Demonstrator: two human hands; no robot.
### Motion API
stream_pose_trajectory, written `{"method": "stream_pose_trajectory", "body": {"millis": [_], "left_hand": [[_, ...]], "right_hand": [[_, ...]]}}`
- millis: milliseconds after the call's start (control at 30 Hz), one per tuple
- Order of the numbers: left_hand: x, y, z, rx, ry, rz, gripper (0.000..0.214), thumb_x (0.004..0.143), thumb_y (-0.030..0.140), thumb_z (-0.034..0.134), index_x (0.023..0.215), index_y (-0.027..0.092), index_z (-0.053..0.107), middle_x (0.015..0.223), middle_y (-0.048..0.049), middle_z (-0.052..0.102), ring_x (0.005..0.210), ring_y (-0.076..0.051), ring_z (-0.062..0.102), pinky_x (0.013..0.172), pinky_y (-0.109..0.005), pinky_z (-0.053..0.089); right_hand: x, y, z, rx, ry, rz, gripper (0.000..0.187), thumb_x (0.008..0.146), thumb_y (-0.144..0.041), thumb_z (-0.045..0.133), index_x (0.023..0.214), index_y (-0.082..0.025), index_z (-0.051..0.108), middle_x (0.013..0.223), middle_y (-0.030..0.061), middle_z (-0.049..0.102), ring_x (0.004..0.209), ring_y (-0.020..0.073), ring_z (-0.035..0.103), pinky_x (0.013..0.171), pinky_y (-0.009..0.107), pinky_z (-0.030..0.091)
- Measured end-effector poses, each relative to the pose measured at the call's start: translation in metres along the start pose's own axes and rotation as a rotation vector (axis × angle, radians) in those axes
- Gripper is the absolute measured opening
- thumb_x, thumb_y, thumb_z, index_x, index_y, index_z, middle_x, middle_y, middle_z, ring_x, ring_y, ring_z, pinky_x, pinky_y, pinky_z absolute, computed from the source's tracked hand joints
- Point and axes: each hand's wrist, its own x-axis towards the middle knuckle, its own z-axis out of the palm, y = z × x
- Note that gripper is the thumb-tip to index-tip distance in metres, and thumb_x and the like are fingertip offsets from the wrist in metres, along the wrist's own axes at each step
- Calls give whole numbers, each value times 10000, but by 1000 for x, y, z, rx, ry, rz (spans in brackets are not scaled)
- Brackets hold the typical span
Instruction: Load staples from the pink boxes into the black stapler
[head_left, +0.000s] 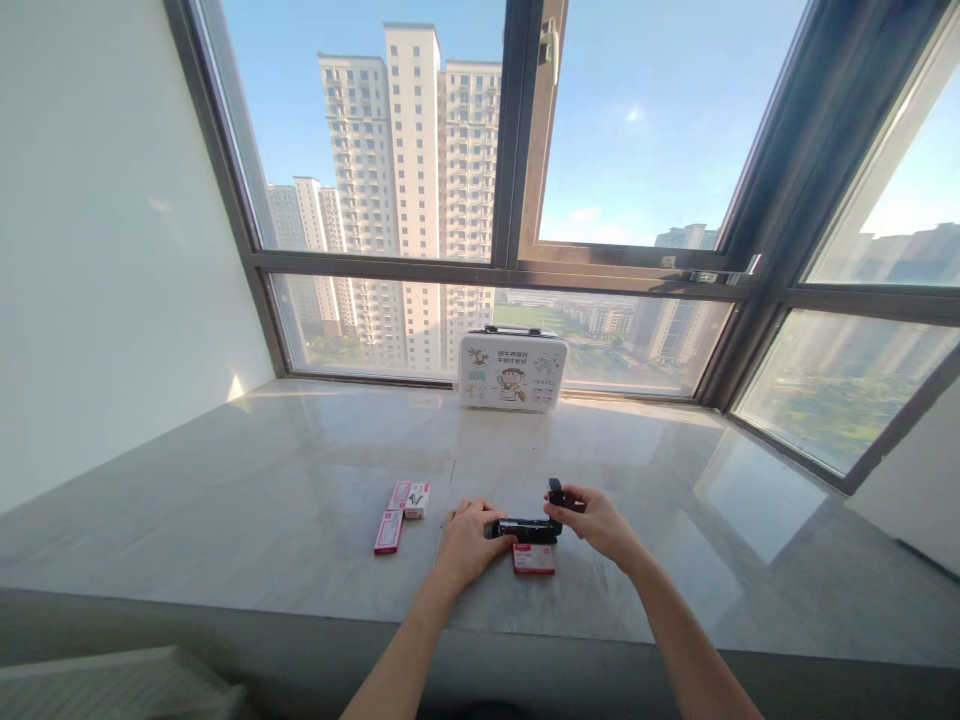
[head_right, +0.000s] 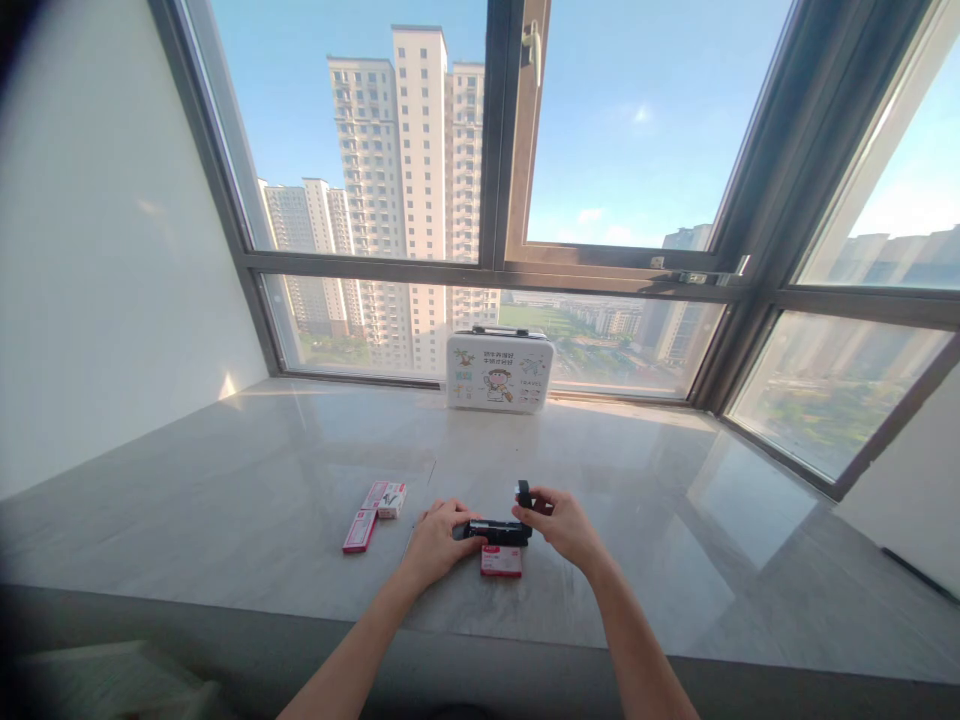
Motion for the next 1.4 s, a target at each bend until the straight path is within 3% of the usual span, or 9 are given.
{"method": "stream_pose_trajectory", "body": {"millis": [133, 267, 400, 533, 667, 833, 967, 1133, 1400], "left_hand": [[1, 0, 1, 16, 1, -16, 335, 841, 591, 598, 1035, 350, 727, 1082, -11, 651, 1058, -233, 534, 883, -343, 344], [1, 1, 2, 28, 7, -17, 310, 843, 581, 598, 962, 324, 725, 1050, -14, 656, 1030, -235, 538, 867, -335, 350], [-2, 3, 0, 29, 20, -8, 250, 852, 514, 609, 973, 321, 711, 1069, -11, 655, 1052, -237, 535, 876, -330, 359], [-8, 11, -5, -23, 50, 21, 401, 898, 228, 455, 1234, 345, 640, 1213, -14, 632, 1124, -213, 523, 948, -331, 379], [-17, 23, -5, -95, -60, 201, 722, 743, 29, 388, 1311, 427, 590, 1405, 87, 547, 1249, -191, 470, 1048, -354, 367], [-28, 41, 1, -113, -216, 372, 726, 747, 51, 411, 1300, 492, 575, 1421, 148, 537, 1324, -195, 422, 1114, -394, 325], [-33, 42, -5, -71, -129, 284, 557, 809, 179, 496, 1303, 418, 586, 1297, 34, 616, 1215, -220, 500, 1088, -391, 345], [-42, 34, -15, -63, -59, 183, 558, 697, 277, 659, 1249, 332, 595, 1246, -25, 613, 1186, -266, 502, 1048, -379, 371], [-45, 32, -17, -105, -97, 159, 540, 671, 302, 693, 1205, 345, 618, 1176, -11, 655, 1141, -265, 533, 1017, -368, 397]], "right_hand": [[13, -15, 30, -404, -42, -182, 324, 763, -477, 715, 835, -161, 726, 613, -36, 521, 597, 109, 431, 543, 226, 262], [15, -19, 46, -590, -71, -190, 180, 716, -332, 737, 799, -174, 717, 658, -30, 567, 635, 114, 468, 558, 230, 230], [17, -17, 39, -594, -115, -168, 201, 701, -357, 746, 773, -171, 722, 611, -40, 548, 595, 103, 449, 543, 235, 202], [12, -10, 13, -590, -103, -119, 295, 758, -439, 691, 679, -154, 703, 531, -48, 445, 529, 88, 383, 517, 242, 172], [-5, 6, -14, -568, -52, -50, 412, 826, -509, 605, 666, -140, 693, 511, -42, 381, 504, 89, 341, 497, 235, 177], [-30, 32, -19, -246, -16, 133, 603, 786, -708, 569, 742, -120, 690, 545, -23, 449, 539, 114, 382, 501, 217, 270], [-53, 44, -3, -27, 38, 186, 682, 772, -796, 517, 827, -135, 678, 593, -7, 502, 553, 128, 422, 506, 225, 325], [-76, 44, 21, 89, 13, 210, 688, 788, -814, 489, 979, -175, 658, 498, -48, 409, 430, 103, 333, 432, 222, 260], [-56, 29, 54, 140, -32, 94, 680, 818, -811, 466, 977, -174, 641, 525, -45, 432, 435, 93, 345, 429, 219, 265]]}}
